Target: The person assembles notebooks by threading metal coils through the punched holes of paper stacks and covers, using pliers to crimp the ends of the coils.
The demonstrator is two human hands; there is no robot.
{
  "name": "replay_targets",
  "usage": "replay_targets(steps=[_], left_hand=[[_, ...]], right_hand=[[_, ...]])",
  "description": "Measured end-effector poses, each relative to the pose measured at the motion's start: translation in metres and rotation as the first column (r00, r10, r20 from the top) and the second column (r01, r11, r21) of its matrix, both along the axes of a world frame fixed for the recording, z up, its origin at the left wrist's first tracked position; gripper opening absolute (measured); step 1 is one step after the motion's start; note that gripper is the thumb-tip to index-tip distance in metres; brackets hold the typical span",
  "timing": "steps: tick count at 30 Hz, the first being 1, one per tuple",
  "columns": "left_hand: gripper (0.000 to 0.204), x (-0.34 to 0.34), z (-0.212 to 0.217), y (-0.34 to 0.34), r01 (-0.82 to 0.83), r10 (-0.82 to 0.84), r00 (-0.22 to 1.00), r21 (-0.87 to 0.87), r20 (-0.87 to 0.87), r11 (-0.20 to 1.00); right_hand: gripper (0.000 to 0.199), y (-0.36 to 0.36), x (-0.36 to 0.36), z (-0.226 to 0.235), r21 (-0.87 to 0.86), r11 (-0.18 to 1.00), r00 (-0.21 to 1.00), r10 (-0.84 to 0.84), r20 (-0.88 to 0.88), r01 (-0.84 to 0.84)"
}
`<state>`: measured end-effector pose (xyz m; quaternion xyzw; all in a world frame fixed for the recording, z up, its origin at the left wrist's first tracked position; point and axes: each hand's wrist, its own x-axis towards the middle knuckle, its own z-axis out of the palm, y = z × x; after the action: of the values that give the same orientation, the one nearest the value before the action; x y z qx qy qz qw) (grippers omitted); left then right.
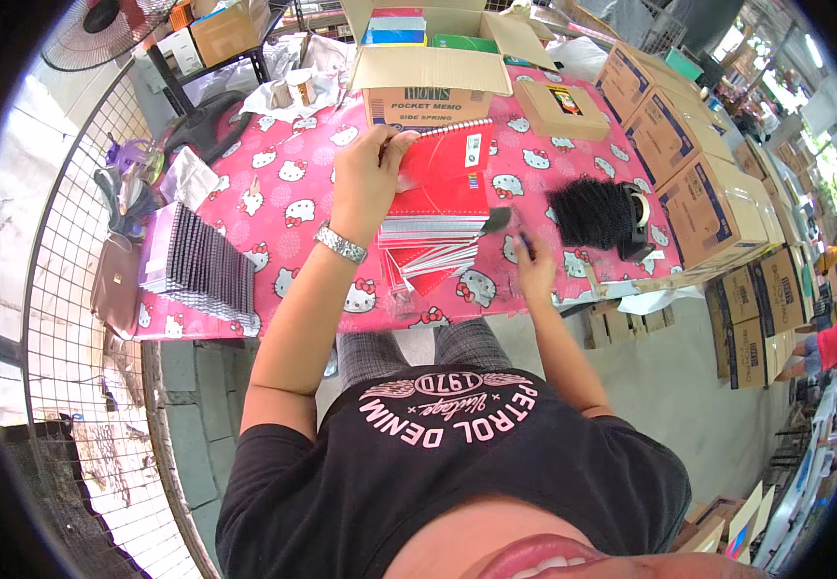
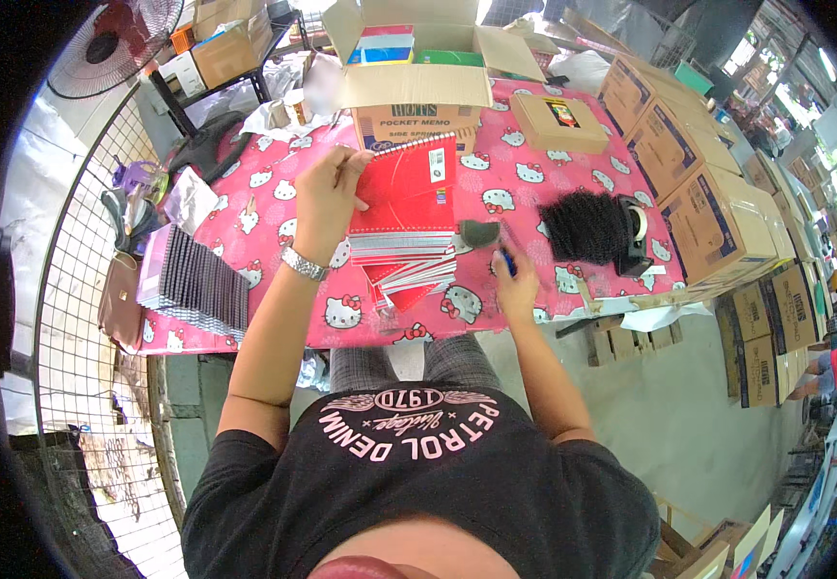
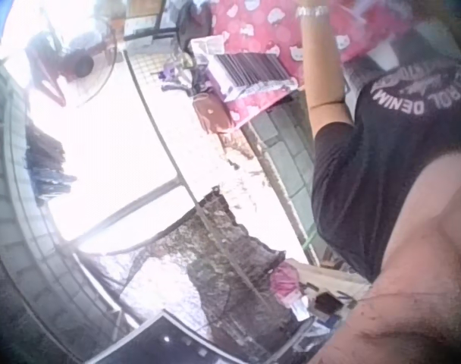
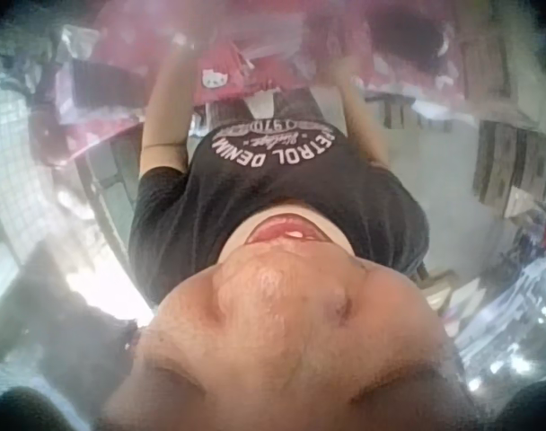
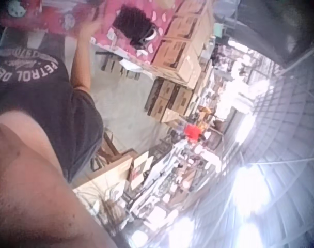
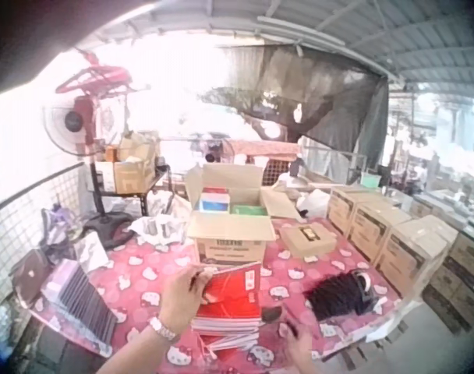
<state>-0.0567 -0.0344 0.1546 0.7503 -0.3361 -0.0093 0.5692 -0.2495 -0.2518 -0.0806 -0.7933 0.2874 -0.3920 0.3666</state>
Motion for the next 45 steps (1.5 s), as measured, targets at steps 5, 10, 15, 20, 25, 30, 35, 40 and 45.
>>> replay_targets(steps=[5,10,15,20,25,30,35,40,45], left_hand=[[0.021,0.011,-0.008,0.004,0.054,-0.059,0.996,-0.065,-0.072,0.996],[0.021,0.004,-0.005,0.011,0.129,-0.145,0.958,-0.080,-0.247,0.988],[0.016,-0.004,-0.014,0.012,0.125,-0.159,0.970,-0.182,-0.185,0.975],[0.017,-0.004,-0.025,0.007,0.045,-0.063,0.995,-0.212,-0.083,0.976],[0.021,-0.018,-0.026,0.017,-0.103,0.195,0.882,-0.227,0.429,0.968],[0.018,-0.006,-0.035,0.042,-0.205,0.355,0.683,-0.299,0.638,0.932],[0.015,0.038,-0.140,0.114,-0.466,0.390,0.877,-0.303,-0.279,0.831],[0.031,0.025,-0.282,0.198,-0.645,0.665,0.732,0.467,0.148,0.605],[0.027,0.026,-0.205,0.143,-0.653,0.475,0.710,0.233,0.520,0.721]], right_hand=[[0.036,0.066,0.031,0.177,-0.141,0.962,0.910,0.268,0.315,-0.234],[0.039,0.108,0.060,0.226,-0.428,0.851,0.921,0.377,0.099,-0.303],[0.040,0.120,0.069,0.225,-0.517,0.814,0.944,0.327,0.037,-0.262],[0.036,0.123,0.064,0.228,-0.576,0.784,0.958,0.287,0.010,-0.230],[0.033,0.111,0.048,0.249,0.298,0.731,0.772,0.634,0.032,-0.613],[0.031,0.117,0.043,0.231,0.129,0.791,0.801,0.588,0.109,-0.598],[0.035,0.025,0.024,0.134,-0.243,0.968,0.998,0.064,-0.006,-0.064],[0.033,0.023,0.028,-0.017,-0.122,0.976,0.894,0.110,-0.434,-0.179],[0.034,-0.041,0.032,-0.032,-0.325,0.945,0.916,-0.158,-0.369,0.032]])
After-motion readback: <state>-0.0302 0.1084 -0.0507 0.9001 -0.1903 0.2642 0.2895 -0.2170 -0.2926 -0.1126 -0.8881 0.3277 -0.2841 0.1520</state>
